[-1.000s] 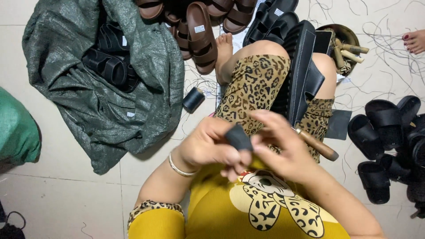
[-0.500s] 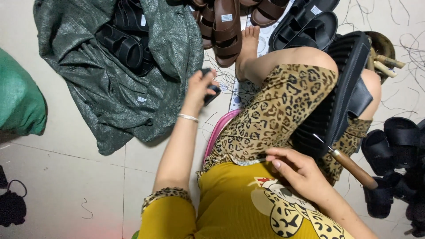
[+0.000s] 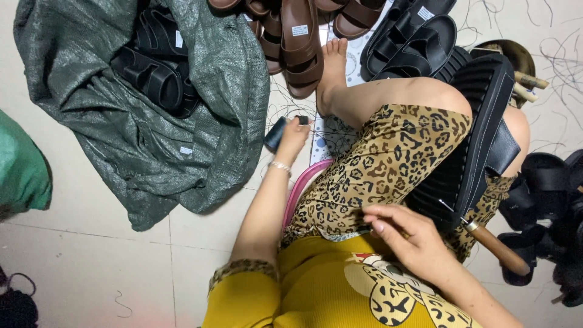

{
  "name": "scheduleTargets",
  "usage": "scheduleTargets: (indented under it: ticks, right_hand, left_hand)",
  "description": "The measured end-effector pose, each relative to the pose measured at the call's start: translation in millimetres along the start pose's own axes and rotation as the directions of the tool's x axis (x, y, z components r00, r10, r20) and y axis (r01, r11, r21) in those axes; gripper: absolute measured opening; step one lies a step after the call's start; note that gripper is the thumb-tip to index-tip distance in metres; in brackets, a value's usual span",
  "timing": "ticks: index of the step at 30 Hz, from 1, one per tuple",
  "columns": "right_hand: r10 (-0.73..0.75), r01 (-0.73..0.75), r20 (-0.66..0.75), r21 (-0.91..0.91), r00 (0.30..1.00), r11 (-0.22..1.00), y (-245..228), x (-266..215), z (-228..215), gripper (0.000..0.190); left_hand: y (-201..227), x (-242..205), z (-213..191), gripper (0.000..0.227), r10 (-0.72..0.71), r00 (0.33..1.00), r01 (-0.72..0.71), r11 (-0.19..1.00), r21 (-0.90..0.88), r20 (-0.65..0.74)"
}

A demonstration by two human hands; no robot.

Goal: The person stitches the side of a black sandal using a needle and thread, pulling the thread tight through the material while seated on the floor surrounded by various shoes.

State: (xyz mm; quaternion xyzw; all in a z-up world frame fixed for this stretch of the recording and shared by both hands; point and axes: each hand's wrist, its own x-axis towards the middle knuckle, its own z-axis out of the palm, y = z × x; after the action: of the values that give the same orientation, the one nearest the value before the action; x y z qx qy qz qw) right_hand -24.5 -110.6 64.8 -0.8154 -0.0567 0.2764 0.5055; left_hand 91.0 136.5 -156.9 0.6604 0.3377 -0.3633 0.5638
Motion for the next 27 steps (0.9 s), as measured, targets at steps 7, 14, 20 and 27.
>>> scheduleTargets:
  ticks: [7,14,20,27]
  right_hand:
    - [-0.053,0.076,-0.264,0.077,0.963,0.994,-20,20,-1,0.032]
    - [-0.288,0.303,-0.111,0.161,0.951,0.939,-46,13,1,0.022]
    - [-0.17,0.15,-0.38,-0.082,0.909,0.985,-14,-77,-78,0.011]
    - [-0.236,0.131,-0.476,-0.243,0.847,0.961,-13,-75,-61,0.007]
  left_hand:
    - [35,-138,-44,0.016,0.499,0.818,-0.467,0.867,-0.176,0.288]
    - [65,-221,-62,0.015,0.95,0.286,-0.893,0.311,-0.325,0.125]
    - [50,-183,-150,0.005,0.617,0.449,-0.893,0.281,-0.353,-0.646]
    - [61,-199,-80,0.046,0.942,0.173,-0.717,0.321,0.618,-0.288]
